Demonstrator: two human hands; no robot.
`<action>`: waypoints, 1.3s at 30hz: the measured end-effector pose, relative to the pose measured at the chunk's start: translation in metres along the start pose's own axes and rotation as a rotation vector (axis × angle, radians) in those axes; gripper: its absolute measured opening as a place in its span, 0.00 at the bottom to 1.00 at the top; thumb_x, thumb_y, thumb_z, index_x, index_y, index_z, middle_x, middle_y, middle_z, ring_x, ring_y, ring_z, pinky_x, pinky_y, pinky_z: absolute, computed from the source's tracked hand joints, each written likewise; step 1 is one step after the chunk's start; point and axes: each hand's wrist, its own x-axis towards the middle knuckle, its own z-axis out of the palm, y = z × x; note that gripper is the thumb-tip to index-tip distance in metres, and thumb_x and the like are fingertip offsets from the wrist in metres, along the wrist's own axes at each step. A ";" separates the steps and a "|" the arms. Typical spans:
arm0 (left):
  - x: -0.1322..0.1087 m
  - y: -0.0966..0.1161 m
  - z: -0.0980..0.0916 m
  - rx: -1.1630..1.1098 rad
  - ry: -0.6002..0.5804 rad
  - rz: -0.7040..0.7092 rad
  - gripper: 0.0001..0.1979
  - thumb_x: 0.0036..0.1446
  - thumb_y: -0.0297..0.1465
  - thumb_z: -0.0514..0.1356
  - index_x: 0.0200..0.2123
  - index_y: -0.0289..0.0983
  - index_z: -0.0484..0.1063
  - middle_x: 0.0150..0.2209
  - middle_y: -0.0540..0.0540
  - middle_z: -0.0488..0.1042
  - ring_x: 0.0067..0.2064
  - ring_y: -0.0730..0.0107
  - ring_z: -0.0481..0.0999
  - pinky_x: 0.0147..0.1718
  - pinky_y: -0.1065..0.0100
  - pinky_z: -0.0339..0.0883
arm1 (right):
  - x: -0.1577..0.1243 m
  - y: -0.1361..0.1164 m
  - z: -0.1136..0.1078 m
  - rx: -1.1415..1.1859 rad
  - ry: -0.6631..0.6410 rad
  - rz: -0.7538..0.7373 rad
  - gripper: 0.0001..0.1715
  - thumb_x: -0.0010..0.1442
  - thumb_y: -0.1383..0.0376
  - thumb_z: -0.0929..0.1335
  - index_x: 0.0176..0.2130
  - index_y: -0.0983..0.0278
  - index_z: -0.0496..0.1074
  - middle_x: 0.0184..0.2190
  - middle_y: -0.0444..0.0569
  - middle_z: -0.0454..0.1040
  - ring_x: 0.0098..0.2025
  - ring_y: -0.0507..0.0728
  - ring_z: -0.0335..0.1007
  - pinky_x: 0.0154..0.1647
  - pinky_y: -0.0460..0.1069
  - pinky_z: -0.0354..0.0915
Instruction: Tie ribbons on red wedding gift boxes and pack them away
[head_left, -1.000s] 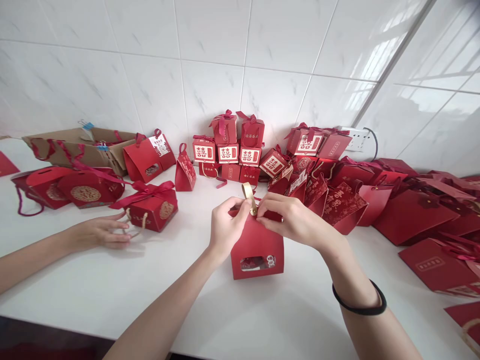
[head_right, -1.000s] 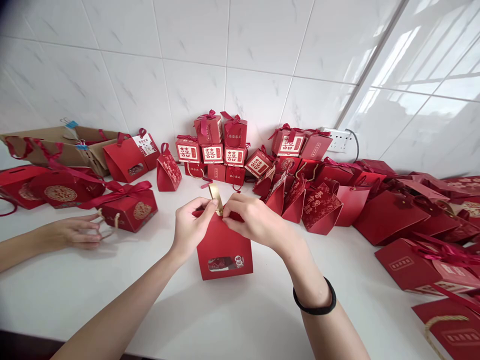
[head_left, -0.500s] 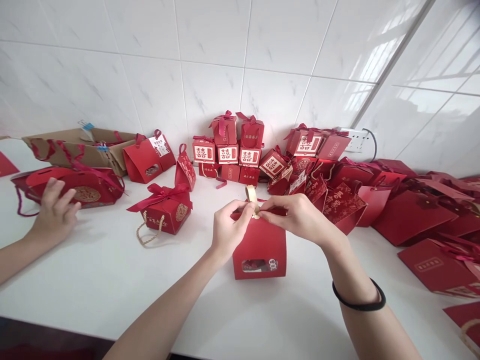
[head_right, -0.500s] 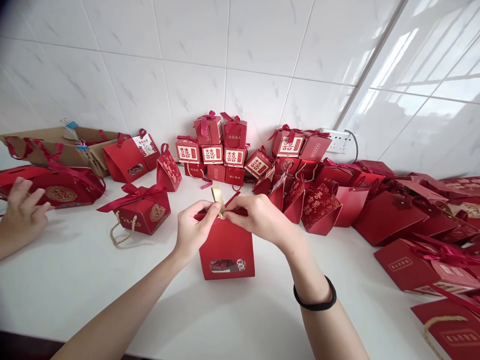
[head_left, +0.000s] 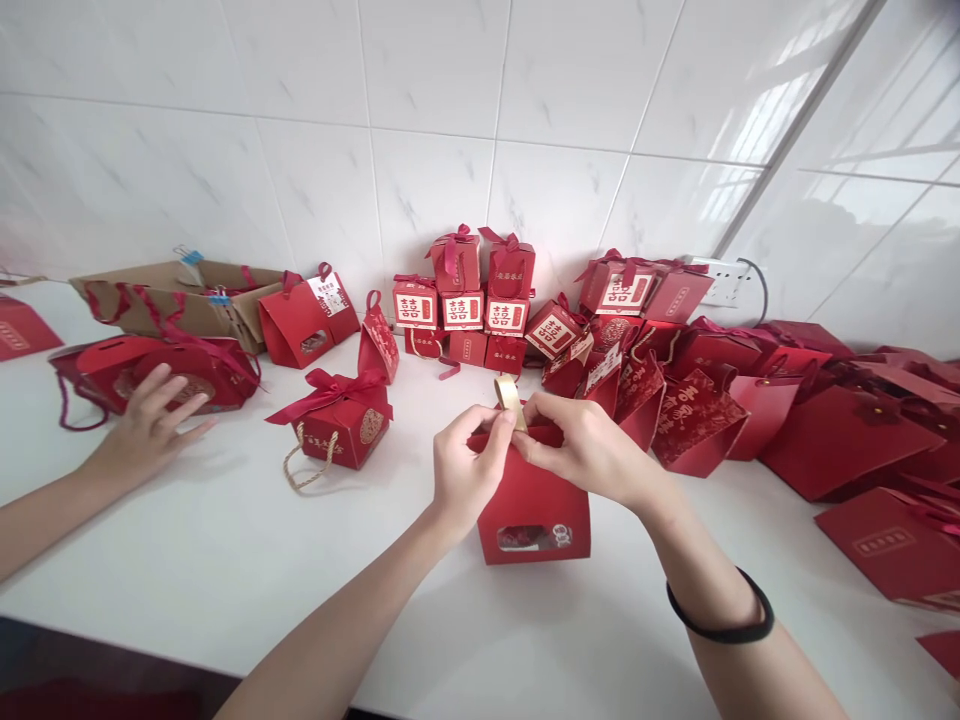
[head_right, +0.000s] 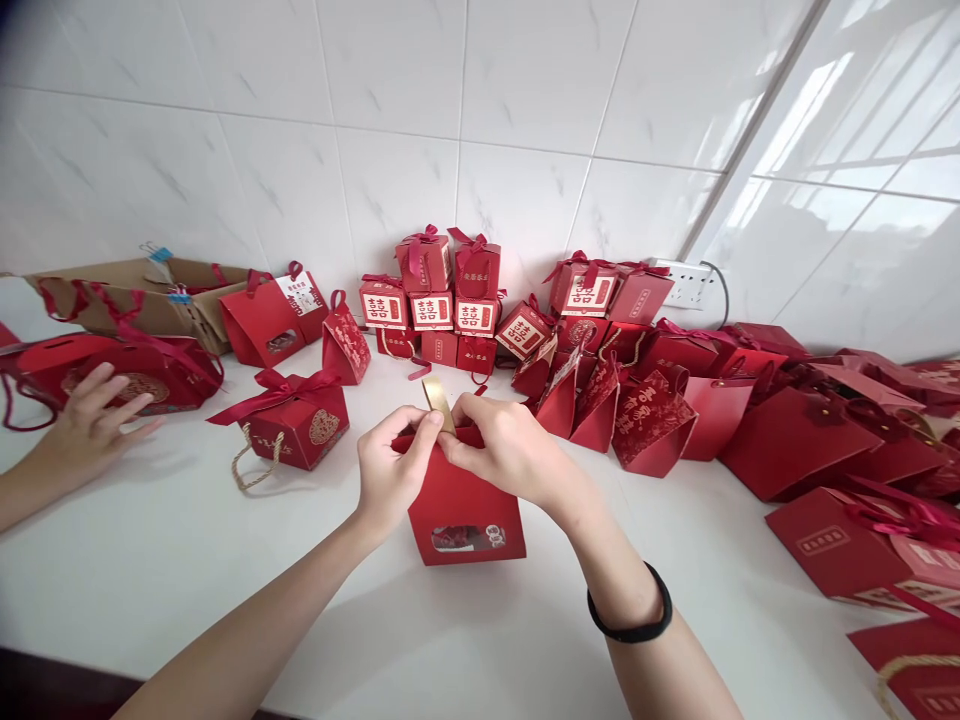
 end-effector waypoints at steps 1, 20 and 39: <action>-0.001 -0.001 0.000 -0.003 0.006 0.014 0.12 0.58 0.34 0.56 0.23 0.37 0.67 0.22 0.51 0.72 0.26 0.74 0.70 0.27 0.74 0.65 | 0.000 0.000 0.002 -0.023 0.006 -0.003 0.09 0.58 0.64 0.64 0.27 0.63 0.61 0.22 0.42 0.65 0.22 0.49 0.57 0.23 0.45 0.57; 0.049 -0.041 -0.118 0.847 0.519 0.024 0.27 0.50 0.35 0.60 0.53 0.34 0.60 0.51 0.35 0.65 0.57 0.52 0.62 0.54 0.53 0.57 | -0.001 0.066 -0.025 -0.260 0.064 0.428 0.08 0.53 0.60 0.65 0.25 0.58 0.64 0.18 0.47 0.72 0.21 0.63 0.71 0.20 0.54 0.64; 0.029 -0.039 -0.022 0.603 0.093 0.197 0.46 0.46 0.39 0.65 0.62 0.34 0.44 0.54 0.33 0.60 0.58 0.46 0.61 0.51 0.48 0.61 | -0.008 -0.002 -0.018 -0.117 0.295 0.246 0.21 0.59 0.49 0.62 0.42 0.62 0.66 0.41 0.53 0.74 0.40 0.61 0.73 0.38 0.53 0.67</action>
